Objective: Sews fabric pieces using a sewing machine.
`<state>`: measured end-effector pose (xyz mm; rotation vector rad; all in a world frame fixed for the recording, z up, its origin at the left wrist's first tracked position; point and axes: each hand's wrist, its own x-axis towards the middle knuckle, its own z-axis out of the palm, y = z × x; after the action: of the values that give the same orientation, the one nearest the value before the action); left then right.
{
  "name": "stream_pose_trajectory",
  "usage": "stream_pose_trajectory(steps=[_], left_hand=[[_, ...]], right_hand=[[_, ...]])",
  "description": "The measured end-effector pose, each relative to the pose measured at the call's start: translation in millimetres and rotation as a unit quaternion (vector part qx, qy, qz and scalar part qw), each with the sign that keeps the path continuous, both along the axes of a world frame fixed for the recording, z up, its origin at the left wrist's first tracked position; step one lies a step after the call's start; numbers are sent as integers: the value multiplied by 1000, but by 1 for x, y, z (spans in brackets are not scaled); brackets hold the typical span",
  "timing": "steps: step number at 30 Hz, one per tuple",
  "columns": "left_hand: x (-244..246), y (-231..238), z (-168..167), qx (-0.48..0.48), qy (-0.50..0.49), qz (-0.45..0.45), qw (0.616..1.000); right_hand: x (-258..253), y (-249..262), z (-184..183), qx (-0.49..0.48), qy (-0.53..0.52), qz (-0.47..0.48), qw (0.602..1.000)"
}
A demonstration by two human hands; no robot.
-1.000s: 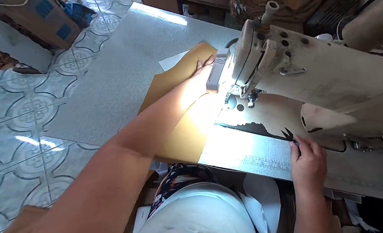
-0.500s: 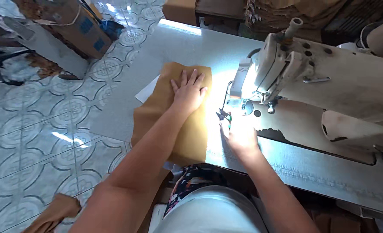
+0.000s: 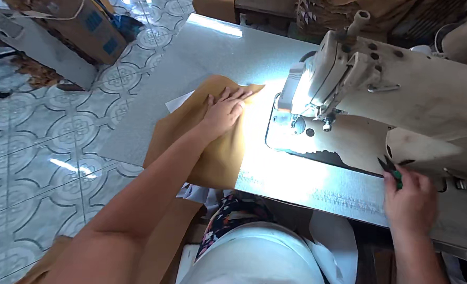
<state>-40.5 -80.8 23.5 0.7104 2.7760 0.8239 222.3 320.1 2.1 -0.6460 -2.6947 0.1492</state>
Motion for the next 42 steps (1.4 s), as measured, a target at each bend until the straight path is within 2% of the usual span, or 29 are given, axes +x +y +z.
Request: stream_pose_trajectory(steps=[1, 3, 5, 6, 7, 9, 10, 12, 13, 14, 15, 16, 17, 18, 19, 21, 22, 23, 25, 27, 30, 34, 36, 38, 40, 42], left_hand=[[9, -3, -1, 102, -5, 14, 995], [33, -4, 10, 284, -73, 85, 952], [49, -2, 17, 472, -160, 121, 858], [52, -3, 9, 564, -176, 108, 800], [55, -3, 0, 624, -185, 82, 754], [67, -4, -12, 660, -177, 28, 729], [73, -5, -16, 665, -169, 17, 727], [85, -3, -16, 671, -164, 15, 723], [87, -5, -17, 682, -180, -3, 709], [88, -7, -15, 680, -203, -5, 704], [92, -9, -9, 649, -225, 23, 726], [98, -7, -1, 589, -243, 64, 768], [102, -2, 2, 482, -235, 72, 841], [101, 4, -1, 370, -206, 27, 906], [98, 12, -6, 279, -153, -36, 947], [95, 28, -18, 131, -23, -161, 978], [97, 38, -23, 64, 41, -189, 979], [100, 47, -26, 17, 88, -201, 976], [105, 59, -26, -34, 119, -202, 972], [107, 63, -27, -49, 130, -196, 971], [106, 56, -28, -60, 134, -198, 969], [97, 35, -26, -87, 132, -182, 970], [99, 39, -20, -57, 156, -157, 974], [107, 61, -18, 30, 194, -96, 976], [115, 88, -18, 79, 175, -43, 980], [121, 106, -22, 53, 127, -18, 990]], right_hand=[[3, 5, -1, 6, 10, 6, 1000], [-5, -11, 2, -13, 24, 41, 999], [-25, -59, 3, -120, 75, 103, 985], [-37, -92, 1, -222, 118, 143, 957], [-50, -127, 0, -344, 148, 183, 909], [-75, -193, 5, -563, 152, 232, 778], [-86, -219, 7, -639, 135, 244, 717], [-102, -249, 4, -708, 86, 268, 647], [-105, -254, 1, -713, 78, 280, 638], [-104, -254, -3, -709, 82, 283, 641], [-99, -249, -3, -701, 94, 274, 651], [-90, -240, -1, -682, 110, 259, 675], [-79, -228, 1, -637, 136, 245, 718], [-67, -212, 4, -566, 166, 234, 773], [-54, -192, 8, -472, 184, 218, 834], [-29, -155, 24, -244, 158, 152, 945], [-20, -143, 33, -143, 121, 115, 976], [-15, -136, 42, -74, 74, 92, 990], [-13, -138, 52, -21, 29, 102, 994], [-21, -150, 50, -3, 45, 157, 987], [-51, -154, 21, -11, 78, 234, 969], [-72, -152, -15, -11, 39, 239, 970], [-73, -157, -17, -10, 40, 228, 973], [-73, -159, -17, -13, 40, 226, 973], [-73, -159, -18, -15, 42, 227, 973], [-71, -158, -19, -13, 44, 230, 972]])
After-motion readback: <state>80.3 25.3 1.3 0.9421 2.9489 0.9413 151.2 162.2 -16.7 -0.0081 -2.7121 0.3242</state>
